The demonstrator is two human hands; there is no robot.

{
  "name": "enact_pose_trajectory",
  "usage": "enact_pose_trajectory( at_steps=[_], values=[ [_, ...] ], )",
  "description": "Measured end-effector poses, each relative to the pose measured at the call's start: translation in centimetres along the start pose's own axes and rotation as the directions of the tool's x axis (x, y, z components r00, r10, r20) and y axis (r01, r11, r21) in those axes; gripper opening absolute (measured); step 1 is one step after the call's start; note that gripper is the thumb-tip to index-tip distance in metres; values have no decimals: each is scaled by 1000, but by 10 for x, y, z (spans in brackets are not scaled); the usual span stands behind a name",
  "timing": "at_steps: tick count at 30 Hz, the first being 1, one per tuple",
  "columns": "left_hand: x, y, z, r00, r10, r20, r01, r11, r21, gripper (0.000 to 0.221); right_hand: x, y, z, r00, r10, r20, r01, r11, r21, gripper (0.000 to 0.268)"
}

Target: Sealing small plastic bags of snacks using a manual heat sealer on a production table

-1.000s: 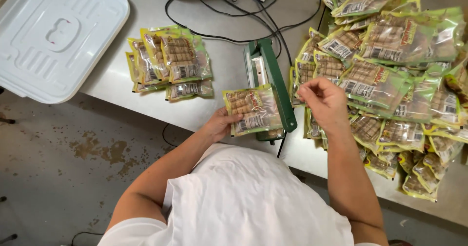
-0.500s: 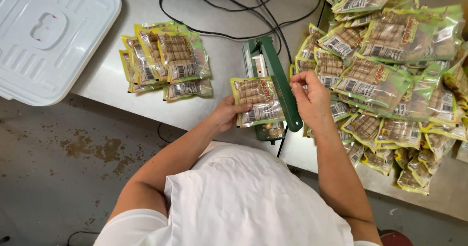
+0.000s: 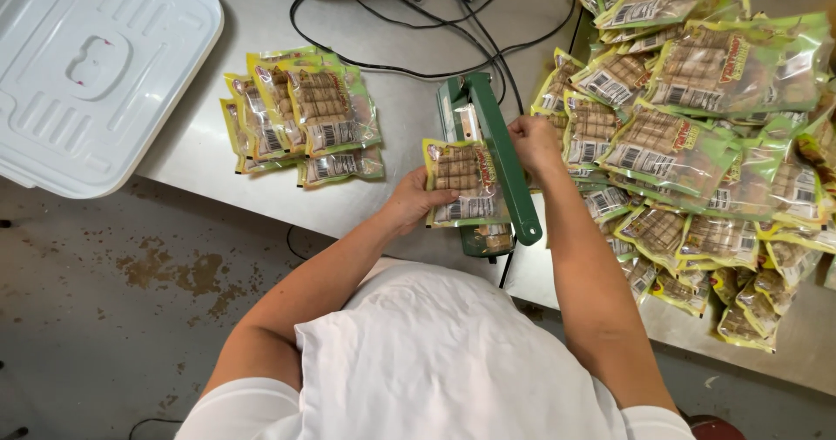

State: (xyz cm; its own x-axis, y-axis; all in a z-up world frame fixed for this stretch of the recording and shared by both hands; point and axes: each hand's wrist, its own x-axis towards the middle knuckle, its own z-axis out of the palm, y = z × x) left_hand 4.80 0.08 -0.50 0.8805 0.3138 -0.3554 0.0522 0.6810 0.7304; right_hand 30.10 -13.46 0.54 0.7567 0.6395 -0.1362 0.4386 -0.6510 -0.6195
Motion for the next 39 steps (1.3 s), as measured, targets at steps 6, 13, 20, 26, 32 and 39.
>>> enact_pose_trajectory(
  at_steps=[6,13,20,26,32,39],
  values=[
    [-6,2,9,999,24,-41,-25,999,-26,47,-39,-65,-30,996,40,-82,-52,988,-146,36],
    [1,-4,2,997,33,-63,-35,999,-24,47,-129,-107,-44,936,-295,-194,274,953,-127,24],
    [-12,-12,-2,997,23,-69,-29,995,-94,49,-157,-80,11,940,-147,-307,111,985,-130,30],
    [-4,-16,-10,999,-16,-51,10,995,-98,50,-148,-77,19,826,-328,-459,239,941,-242,35],
    [-5,-12,-6,996,-55,-76,47,993,-110,46,-148,-75,23,837,-308,-453,222,947,-233,36],
    [-3,-14,-8,994,-83,-73,74,989,-128,44,-147,-75,23,816,-349,-461,233,928,-290,39]
  ],
)
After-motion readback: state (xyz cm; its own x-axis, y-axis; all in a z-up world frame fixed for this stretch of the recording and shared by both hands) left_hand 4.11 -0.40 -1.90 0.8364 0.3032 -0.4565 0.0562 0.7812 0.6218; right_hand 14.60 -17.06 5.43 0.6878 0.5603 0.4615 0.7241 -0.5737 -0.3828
